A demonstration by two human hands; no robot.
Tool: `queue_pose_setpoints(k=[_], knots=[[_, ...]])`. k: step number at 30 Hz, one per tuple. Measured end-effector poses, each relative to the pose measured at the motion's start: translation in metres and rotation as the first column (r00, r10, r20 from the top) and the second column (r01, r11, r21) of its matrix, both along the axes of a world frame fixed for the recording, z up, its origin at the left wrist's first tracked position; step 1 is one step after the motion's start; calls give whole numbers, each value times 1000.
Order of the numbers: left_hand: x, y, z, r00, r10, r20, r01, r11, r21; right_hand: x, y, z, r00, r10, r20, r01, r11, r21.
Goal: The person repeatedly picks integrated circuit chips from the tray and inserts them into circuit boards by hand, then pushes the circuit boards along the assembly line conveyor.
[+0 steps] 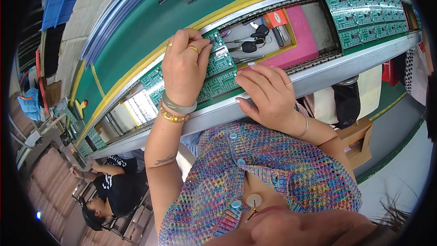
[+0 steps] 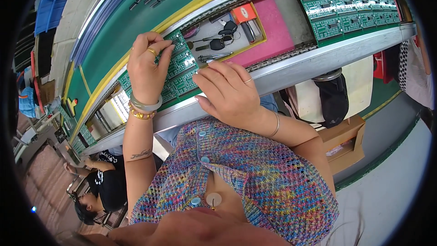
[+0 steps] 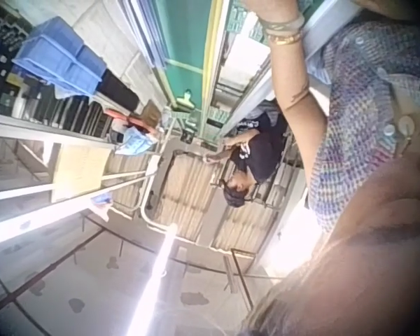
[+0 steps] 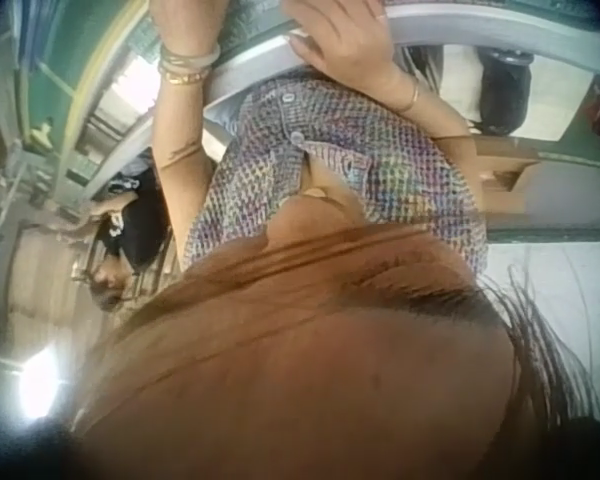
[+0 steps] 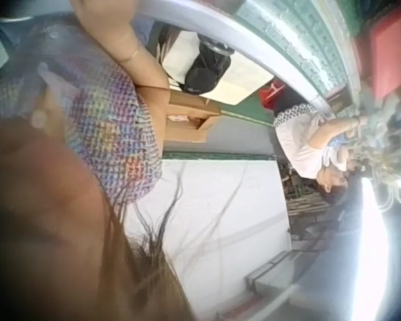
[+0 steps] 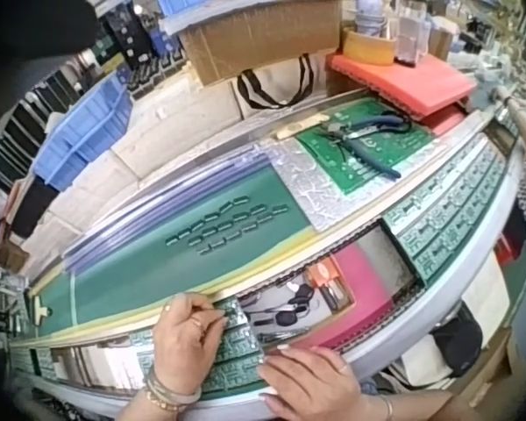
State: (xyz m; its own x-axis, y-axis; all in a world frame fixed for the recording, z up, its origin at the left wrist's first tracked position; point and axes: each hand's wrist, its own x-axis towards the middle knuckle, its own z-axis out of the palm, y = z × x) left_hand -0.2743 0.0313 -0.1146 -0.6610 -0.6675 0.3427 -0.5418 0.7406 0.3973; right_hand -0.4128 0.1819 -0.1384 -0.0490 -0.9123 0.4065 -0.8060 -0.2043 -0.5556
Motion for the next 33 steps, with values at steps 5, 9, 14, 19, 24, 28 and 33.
queue_pose_setpoints(k=[5,9,14,19,24,28,33], knots=[[0,-2,1,1000,-3,6,3,1000,-4,0,0,0,1000,-2,-6,2,1000,-1],[0,0,-2,1000,-5,2,5,1000,-8,0,1,-1,1000,-11,-14,11,1000,-2],[-1,0,1,999,-2,37,3,1000,-30,1,0,-1,1000,-10,-12,10,1000,-5],[3,8,-1,993,-17,119,25,998,-65,1,0,-1,1000,-10,-17,10,1000,-7],[2,4,2,978,-81,195,104,988,-110,1,0,-3,1000,-22,-8,22,1000,-11],[-4,-45,3,998,53,-15,-55,992,-113,2,1,-1,999,-29,-24,28,999,-24],[-12,-78,-11,992,90,-84,-101,985,-139,3,0,-4,999,-31,-21,29,998,-64]])
